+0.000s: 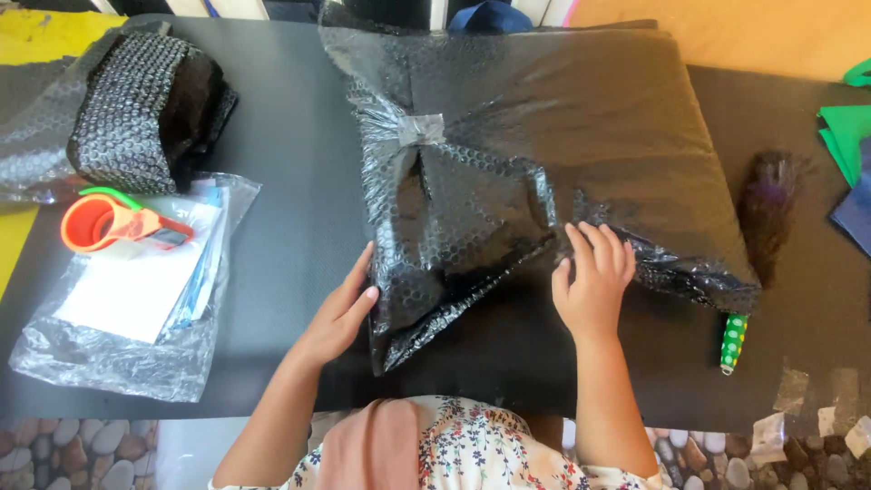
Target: The person wraps a rectangular object in black bubble wrap, folds the edges, and secures them with clear tape. They then use a feather duster to wipe the surface of the wrapped package.
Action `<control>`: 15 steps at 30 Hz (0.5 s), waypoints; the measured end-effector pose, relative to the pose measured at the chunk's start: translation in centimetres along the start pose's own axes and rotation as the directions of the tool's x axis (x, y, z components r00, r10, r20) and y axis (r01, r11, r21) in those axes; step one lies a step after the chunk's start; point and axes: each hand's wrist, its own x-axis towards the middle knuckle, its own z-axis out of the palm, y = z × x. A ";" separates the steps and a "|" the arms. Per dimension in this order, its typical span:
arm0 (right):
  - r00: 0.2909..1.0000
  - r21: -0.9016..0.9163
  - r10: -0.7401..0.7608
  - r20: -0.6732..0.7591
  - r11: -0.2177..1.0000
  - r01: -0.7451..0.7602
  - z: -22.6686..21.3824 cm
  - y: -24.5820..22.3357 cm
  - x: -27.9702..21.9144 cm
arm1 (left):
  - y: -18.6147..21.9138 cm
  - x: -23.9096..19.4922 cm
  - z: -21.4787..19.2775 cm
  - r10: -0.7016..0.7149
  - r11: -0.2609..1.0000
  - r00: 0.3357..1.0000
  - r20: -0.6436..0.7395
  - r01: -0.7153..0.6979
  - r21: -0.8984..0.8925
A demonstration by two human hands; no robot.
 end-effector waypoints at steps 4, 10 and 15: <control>0.963 0.186 -0.247 -0.109 0.946 0.264 -2.5 -6.5 0.9 | -3.7 -0.8 1.2 0.014 0.994 0.994 -0.107 -0.026 -0.110; 0.752 0.421 -0.640 0.158 0.733 0.535 -0.7 -14.0 -1.2 | -10.0 -3.5 3.8 -0.275 0.869 0.929 -0.248 0.130 -0.478; 0.799 0.355 -0.554 0.233 0.813 0.461 0.8 -15.8 -0.5 | -8.9 -4.7 4.7 -0.306 0.697 0.927 -0.218 0.062 -0.714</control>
